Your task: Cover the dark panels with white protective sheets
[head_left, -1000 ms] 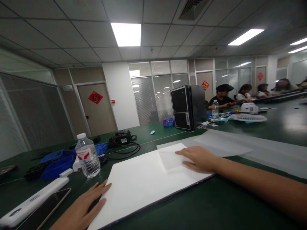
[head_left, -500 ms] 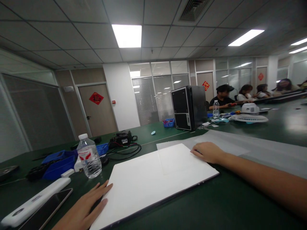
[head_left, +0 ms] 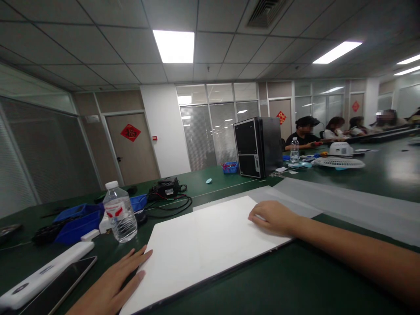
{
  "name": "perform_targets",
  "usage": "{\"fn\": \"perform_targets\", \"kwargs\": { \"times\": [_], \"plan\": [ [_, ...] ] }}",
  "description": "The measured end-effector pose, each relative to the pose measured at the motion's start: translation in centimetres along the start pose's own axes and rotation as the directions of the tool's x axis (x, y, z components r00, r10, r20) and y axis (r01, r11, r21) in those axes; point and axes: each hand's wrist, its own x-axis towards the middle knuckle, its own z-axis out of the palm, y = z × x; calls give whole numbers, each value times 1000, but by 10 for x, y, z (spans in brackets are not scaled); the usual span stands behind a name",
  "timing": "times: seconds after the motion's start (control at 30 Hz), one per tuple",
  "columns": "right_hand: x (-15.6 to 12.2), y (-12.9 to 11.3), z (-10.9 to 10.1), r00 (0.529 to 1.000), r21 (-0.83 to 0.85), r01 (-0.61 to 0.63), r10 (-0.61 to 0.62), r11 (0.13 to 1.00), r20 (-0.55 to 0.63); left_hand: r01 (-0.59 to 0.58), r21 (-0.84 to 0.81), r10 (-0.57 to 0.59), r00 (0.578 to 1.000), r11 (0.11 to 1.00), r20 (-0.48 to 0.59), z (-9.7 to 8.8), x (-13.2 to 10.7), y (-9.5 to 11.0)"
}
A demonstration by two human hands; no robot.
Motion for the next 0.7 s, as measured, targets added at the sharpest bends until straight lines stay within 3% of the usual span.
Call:
{"fn": "perform_targets", "kwargs": {
  "times": [0.1, 0.2, 0.33, 0.5, 0.7],
  "plan": [
    [-1, 21, -1, 995, -48, -91, 89, 995, -42, -33, -8, 31, 992, 999, -121, -1, -1, 7],
    [-4, 43, 0, 977, -122, -209, 201, 970, -78, -59, 0, 57, 958, 998, -282, -5, 2, 23],
    [-6, 58, 2, 959, -173, -283, 275, 943, -70, -61, 8, 60, 946, 998, -320, -13, 8, 43],
    [-4, 39, 2, 979, -110, -202, 198, 973, -49, -64, -4, 60, 963, 998, -262, -14, 4, 32],
    [-1, -1, -4, 1000, 21, -26, 26, 999, -10, 24, -17, -24, 1000, 1000, -5, -11, -4, 9]
  ]
}}
